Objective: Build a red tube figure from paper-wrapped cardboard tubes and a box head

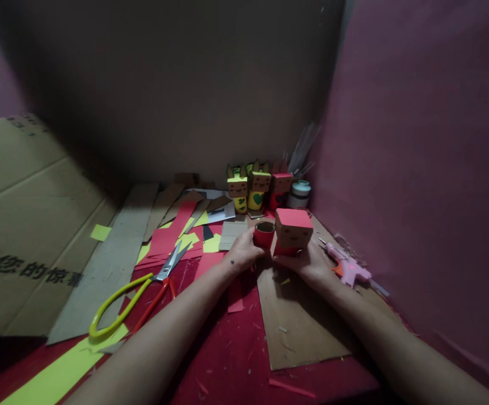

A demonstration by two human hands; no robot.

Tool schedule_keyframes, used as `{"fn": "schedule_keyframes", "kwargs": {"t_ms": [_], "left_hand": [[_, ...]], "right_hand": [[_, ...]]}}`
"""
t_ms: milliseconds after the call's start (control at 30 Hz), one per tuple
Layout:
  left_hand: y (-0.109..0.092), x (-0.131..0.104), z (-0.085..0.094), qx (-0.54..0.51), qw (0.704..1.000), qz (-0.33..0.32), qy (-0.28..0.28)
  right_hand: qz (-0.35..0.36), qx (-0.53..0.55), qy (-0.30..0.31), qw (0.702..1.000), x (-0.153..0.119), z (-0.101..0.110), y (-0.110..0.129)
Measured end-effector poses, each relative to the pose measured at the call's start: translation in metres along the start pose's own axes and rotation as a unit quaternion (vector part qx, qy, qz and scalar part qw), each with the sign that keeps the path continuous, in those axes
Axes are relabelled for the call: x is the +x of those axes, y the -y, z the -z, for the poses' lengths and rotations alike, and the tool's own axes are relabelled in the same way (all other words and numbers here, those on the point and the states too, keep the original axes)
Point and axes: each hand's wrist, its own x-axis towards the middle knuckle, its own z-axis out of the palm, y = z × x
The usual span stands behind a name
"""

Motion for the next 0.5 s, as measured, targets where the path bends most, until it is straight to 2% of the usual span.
{"fn": "schedule_keyframes", "kwargs": {"t_ms": [167,500], "left_hand": [[0.0075,0.0023,0.0016,0.019,1.0,-0.002,-0.02],[0.0089,0.0006,0.005,0.103,0.994,0.007,-0.04]], "right_hand": [[-0.073,0.039,0.001,0.997,-0.0007,-0.0002,0.0011],[-0.053,0.09,0.05,0.993,0.0022,0.0019,-0.0032]]}}
